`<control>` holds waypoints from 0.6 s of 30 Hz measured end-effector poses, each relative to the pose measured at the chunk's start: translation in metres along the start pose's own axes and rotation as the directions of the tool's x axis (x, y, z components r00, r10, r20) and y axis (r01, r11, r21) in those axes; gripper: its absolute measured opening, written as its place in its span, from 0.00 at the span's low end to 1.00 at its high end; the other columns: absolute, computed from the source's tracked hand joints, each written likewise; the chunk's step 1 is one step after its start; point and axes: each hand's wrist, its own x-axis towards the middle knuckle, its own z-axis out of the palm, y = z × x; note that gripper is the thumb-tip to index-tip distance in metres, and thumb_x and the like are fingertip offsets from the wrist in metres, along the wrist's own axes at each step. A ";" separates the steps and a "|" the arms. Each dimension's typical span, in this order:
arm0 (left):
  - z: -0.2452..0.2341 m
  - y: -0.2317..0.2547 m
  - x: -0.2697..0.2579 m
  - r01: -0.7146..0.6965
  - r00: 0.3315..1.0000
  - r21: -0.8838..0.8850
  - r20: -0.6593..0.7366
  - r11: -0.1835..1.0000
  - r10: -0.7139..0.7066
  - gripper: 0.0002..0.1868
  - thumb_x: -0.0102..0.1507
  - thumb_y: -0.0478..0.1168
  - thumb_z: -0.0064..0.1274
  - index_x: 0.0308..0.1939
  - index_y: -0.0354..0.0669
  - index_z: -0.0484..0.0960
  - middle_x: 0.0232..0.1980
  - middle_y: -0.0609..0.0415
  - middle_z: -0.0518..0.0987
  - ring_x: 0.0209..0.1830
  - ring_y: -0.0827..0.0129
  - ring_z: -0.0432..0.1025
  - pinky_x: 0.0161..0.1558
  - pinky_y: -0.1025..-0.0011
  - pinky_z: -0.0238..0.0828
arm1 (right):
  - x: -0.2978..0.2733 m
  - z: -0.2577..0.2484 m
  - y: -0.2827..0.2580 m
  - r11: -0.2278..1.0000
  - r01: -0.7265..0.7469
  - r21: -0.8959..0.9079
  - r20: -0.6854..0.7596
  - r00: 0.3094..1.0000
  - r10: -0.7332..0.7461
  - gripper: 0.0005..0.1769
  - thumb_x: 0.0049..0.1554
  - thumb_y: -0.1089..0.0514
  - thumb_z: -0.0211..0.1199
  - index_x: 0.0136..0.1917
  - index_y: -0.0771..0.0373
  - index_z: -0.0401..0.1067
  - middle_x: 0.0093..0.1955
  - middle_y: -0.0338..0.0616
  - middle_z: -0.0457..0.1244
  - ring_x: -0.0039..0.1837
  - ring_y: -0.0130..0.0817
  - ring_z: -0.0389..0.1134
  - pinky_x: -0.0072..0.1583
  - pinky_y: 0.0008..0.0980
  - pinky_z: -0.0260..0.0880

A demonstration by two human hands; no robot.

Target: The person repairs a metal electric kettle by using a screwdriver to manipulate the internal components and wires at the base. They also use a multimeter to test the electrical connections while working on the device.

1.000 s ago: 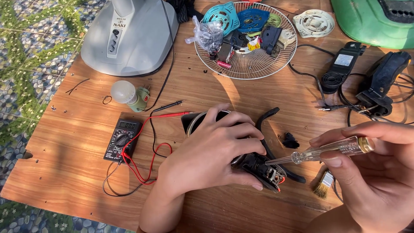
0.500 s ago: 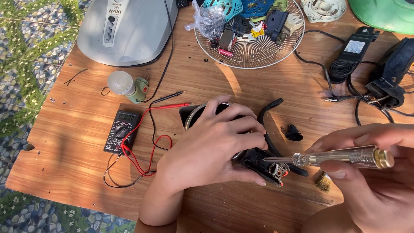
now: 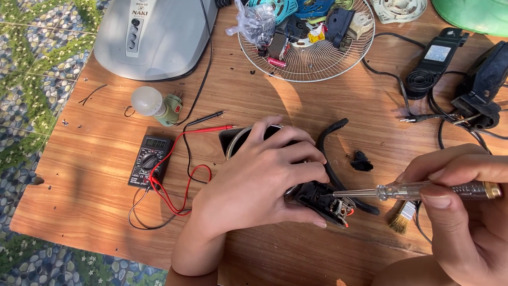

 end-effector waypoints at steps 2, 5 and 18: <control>0.000 0.000 0.000 0.004 1.000 0.000 0.003 1.000 -0.004 0.25 0.57 0.64 0.59 0.43 0.51 0.82 0.49 0.60 0.79 0.58 0.59 0.68 0.66 0.50 0.53 | 0.000 0.000 -0.001 1.000 0.023 -0.013 0.111 0.994 -0.022 0.09 0.67 0.62 0.51 0.55 0.69 0.55 0.46 0.61 0.61 0.48 0.42 0.66 0.52 0.30 0.66; 0.000 0.000 0.000 -0.004 1.000 0.005 -0.006 1.000 0.004 0.24 0.57 0.64 0.59 0.43 0.51 0.82 0.49 0.59 0.80 0.58 0.59 0.69 0.65 0.51 0.53 | -0.008 0.016 -0.014 0.994 -0.081 0.070 -0.068 0.994 0.085 0.12 0.69 0.54 0.52 0.58 0.64 0.55 0.48 0.55 0.59 0.50 0.38 0.64 0.56 0.27 0.59; 0.000 0.000 0.000 0.000 1.000 0.010 0.000 1.000 0.000 0.24 0.57 0.65 0.58 0.43 0.51 0.82 0.49 0.59 0.80 0.58 0.58 0.68 0.65 0.49 0.52 | -0.003 0.010 -0.007 0.996 0.059 0.066 0.107 0.992 -0.065 0.13 0.58 0.65 0.53 0.54 0.72 0.56 0.45 0.64 0.67 0.44 0.45 0.75 0.50 0.31 0.75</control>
